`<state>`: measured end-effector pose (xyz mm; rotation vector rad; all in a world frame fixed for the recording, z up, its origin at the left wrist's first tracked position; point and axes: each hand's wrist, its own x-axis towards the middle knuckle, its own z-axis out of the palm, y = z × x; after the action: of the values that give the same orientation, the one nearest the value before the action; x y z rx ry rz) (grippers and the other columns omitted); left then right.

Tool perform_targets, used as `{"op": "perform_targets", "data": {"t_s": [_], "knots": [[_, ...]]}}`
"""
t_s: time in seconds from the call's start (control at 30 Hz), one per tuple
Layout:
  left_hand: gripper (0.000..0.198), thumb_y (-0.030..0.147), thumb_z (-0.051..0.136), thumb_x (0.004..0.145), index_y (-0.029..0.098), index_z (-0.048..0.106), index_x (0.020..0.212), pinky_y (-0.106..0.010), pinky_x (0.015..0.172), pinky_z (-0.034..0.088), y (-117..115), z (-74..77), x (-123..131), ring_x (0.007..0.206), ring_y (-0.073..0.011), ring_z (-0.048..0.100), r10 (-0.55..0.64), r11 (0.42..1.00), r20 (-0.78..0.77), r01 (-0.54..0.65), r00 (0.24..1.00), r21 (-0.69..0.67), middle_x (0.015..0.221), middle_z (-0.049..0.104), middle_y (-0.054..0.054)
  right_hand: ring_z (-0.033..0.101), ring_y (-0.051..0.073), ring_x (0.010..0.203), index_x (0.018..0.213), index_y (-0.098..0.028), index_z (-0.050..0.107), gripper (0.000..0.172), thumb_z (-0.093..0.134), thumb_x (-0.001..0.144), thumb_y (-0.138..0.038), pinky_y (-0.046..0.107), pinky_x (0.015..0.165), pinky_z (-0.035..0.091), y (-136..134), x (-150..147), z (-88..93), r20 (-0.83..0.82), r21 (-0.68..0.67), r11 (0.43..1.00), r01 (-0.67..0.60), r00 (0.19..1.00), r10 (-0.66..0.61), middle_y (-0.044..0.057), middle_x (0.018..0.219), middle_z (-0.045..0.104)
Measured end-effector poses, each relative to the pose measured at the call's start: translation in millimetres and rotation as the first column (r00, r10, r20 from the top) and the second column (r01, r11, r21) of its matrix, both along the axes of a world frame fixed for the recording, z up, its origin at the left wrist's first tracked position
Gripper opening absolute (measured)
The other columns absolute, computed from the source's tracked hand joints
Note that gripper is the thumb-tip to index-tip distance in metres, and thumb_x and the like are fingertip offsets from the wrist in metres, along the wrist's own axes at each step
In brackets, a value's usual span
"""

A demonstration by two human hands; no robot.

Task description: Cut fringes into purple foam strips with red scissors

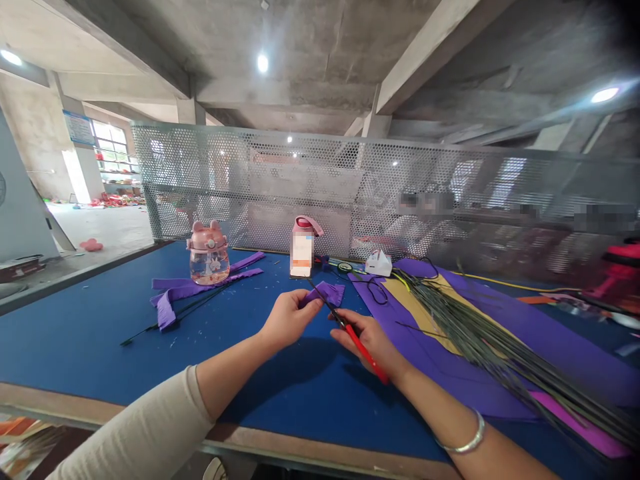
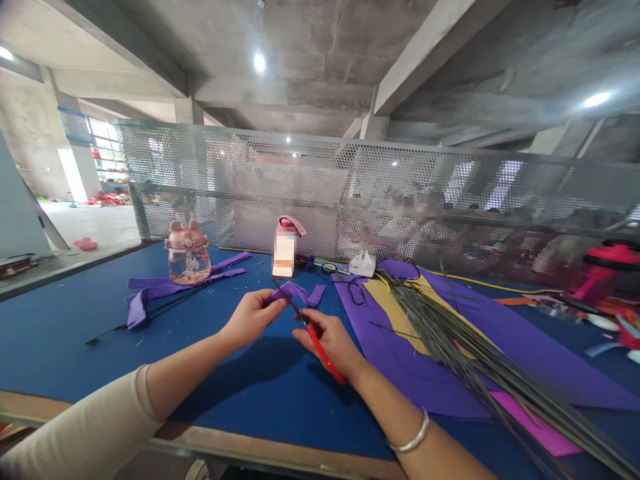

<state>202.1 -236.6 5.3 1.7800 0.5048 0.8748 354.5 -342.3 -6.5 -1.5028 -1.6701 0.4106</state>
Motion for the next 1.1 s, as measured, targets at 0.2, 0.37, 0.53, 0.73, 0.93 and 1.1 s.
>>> {"op": "perform_targets", "data": {"t_s": [0.2, 0.37, 0.53, 0.73, 0.93, 1.1], "knots": [[0.031, 0.044, 0.053, 0.077, 0.014, 0.053, 0.068, -0.019, 0.041, 0.025, 2, -2.8, 1, 0.043, -0.0052, 0.034, -0.019, 1.000, 0.006, 0.019, 1.000, -0.023, 0.052, 0.045, 0.005, 0.037, 0.010, 0.053, 0.103, -0.012, 0.060, 0.037, 0.055, 0.081, -0.042, 0.021, 0.050, 0.034, 0, 0, 0.1, 0.020, 0.001, 1.000, 0.006, 1.000, -0.006, -0.001, 0.065, 0.049], [0.031, 0.046, 0.054, 0.076, 0.014, 0.053, 0.073, -0.020, 0.042, 0.034, 3, -4.4, 2, 0.043, -0.0067, 0.045, -0.130, 0.979, 0.028, 0.132, 0.991, -0.156, 0.061, 0.057, 0.000, 0.037, 0.010, 0.052, 0.103, -0.013, 0.059, 0.037, 0.054, 0.082, -0.044, 0.021, 0.049, 0.034, -1, 0, 2.5, 0.038, 0.004, 1.000, 0.006, 0.999, -0.006, -0.001, 0.064, 0.048], [0.033, 0.047, 0.055, 0.075, 0.015, 0.052, 0.069, -0.019, 0.040, 0.030, 2, -2.2, 2, 0.041, -0.0051, 0.040, -0.082, 0.985, 0.076, 0.092, 0.994, -0.144, 0.055, 0.052, 0.003, 0.042, 0.012, 0.057, 0.111, -0.017, 0.051, 0.046, 0.057, 0.079, -0.049, 0.022, 0.053, 0.038, -4, 4, 4.7, 0.030, -0.009, 0.997, -0.078, 0.996, 0.079, -0.001, 0.069, 0.048], [0.033, 0.047, 0.053, 0.076, 0.015, 0.050, 0.068, -0.019, 0.039, 0.027, 1, -0.3, 1, 0.040, -0.0054, 0.038, -0.016, 0.993, 0.075, 0.025, 0.997, -0.120, 0.053, 0.049, 0.003, 0.051, 0.019, 0.074, 0.119, -0.019, 0.048, 0.062, 0.053, 0.076, -0.063, 0.025, 0.064, 0.044, -5, 12, 0.0, -0.032, -0.031, 0.980, -0.198, 0.980, 0.197, 0.004, 0.078, 0.053], [0.034, 0.045, 0.052, 0.077, 0.014, 0.052, 0.063, -0.020, 0.043, 0.027, 1, -0.8, -1, 0.044, -0.0060, 0.036, 0.019, 1.000, -0.005, -0.019, 1.000, 0.011, 0.052, 0.047, 0.003, 0.048, 0.018, 0.074, 0.118, -0.019, 0.047, 0.065, 0.049, 0.075, -0.067, 0.026, 0.066, 0.042, -5, 10, 2.0, -0.067, -0.044, 0.971, -0.234, 0.971, 0.230, 0.004, 0.081, 0.050], [0.033, 0.044, 0.053, 0.077, 0.013, 0.057, 0.068, -0.020, 0.043, 0.027, 0, 0.3, -2, 0.046, -0.0069, 0.036, 0.019, 0.999, -0.032, -0.018, 0.999, 0.036, 0.053, 0.047, 0.003, 0.041, 0.015, 0.064, 0.110, -0.016, 0.051, 0.065, 0.047, 0.074, -0.070, 0.023, 0.056, 0.036, -5, 7, 6.5, -0.050, -0.063, 0.976, -0.206, 0.978, 0.203, 0.002, 0.074, 0.045]]}}
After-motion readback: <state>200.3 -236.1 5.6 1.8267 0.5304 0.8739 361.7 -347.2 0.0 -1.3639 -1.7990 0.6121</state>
